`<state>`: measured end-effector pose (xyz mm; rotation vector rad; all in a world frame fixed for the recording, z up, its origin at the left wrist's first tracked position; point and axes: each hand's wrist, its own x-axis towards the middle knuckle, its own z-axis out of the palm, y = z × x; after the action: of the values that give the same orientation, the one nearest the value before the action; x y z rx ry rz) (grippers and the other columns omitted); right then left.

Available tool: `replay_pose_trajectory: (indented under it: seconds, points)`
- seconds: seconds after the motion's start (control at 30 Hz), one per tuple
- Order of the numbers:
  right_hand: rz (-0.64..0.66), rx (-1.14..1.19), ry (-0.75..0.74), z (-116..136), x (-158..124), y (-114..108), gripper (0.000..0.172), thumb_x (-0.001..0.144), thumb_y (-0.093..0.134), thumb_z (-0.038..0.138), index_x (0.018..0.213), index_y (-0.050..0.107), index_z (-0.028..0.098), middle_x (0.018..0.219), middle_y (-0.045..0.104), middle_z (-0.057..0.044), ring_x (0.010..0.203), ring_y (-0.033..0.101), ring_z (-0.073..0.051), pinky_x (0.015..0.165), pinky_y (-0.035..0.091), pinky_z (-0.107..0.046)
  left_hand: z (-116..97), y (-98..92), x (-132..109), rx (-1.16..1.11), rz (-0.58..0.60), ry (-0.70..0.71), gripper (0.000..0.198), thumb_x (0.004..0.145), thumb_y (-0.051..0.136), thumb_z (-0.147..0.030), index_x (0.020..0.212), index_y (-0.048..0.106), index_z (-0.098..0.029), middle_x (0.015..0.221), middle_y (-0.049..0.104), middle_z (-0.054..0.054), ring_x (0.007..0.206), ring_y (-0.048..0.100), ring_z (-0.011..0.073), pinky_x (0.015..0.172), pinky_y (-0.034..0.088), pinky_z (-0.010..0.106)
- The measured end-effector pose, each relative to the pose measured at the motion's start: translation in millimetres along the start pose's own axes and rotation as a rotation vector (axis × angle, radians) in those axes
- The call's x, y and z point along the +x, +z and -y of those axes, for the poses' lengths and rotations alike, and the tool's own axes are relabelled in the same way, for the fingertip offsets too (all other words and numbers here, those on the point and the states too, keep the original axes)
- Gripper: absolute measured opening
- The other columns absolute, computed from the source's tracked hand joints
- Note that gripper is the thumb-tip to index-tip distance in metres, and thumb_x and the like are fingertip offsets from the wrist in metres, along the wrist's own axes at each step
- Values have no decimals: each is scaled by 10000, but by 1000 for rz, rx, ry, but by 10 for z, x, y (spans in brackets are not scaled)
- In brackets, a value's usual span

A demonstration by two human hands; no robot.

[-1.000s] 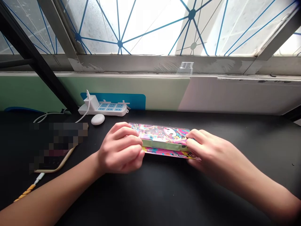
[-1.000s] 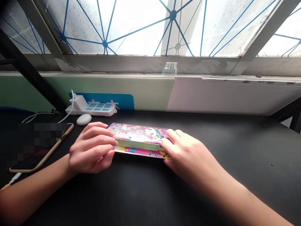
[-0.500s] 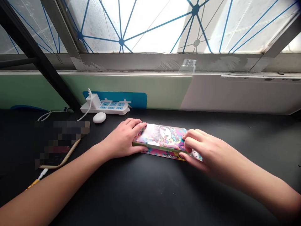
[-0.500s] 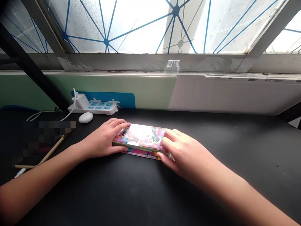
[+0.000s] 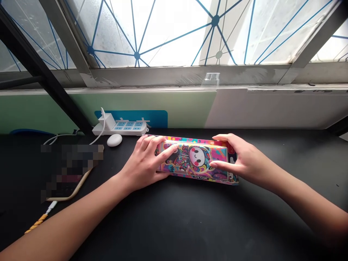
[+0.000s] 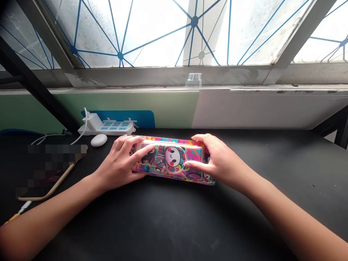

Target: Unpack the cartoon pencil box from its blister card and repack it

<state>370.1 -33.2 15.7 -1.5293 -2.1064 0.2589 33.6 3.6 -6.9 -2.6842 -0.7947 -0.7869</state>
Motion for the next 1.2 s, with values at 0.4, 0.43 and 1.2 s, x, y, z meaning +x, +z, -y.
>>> replay_pose_trajectory:
  seconds: [0.4, 0.43, 1.2]
  points:
    - [-126, 25, -158, 68, -15, -55, 662, 779, 802, 617, 1270, 600, 220, 1162, 653, -110, 986, 687, -300, 813, 619, -438, 204, 203, -28, -615, -330, -568, 634, 981, 631, -484, 1516, 382, -252, 1455, 544, 152, 1259, 614, 313, 1026, 539, 468]
    - [-156, -2, -207, 72, -18, -63, 644, 798, 799, 595, 1280, 592, 223, 1162, 644, -109, 992, 680, -294, 816, 616, -434, 206, 223, -31, -683, -351, -583, 640, 971, 655, -476, 1506, 387, -250, 1420, 570, 148, 1196, 656, 295, 972, 574, 435]
    - [-213, -573, -559, 323, -115, 360, 327, 955, 469, 50, 1215, 668, 61, 1239, 749, -207, 1136, 727, -341, 929, 611, -481, -33, -15, 26, -269, -152, 132, 75, 955, 659, -120, 978, 681, -188, 877, 746, 31, 828, 715, 159, 1061, 453, 449]
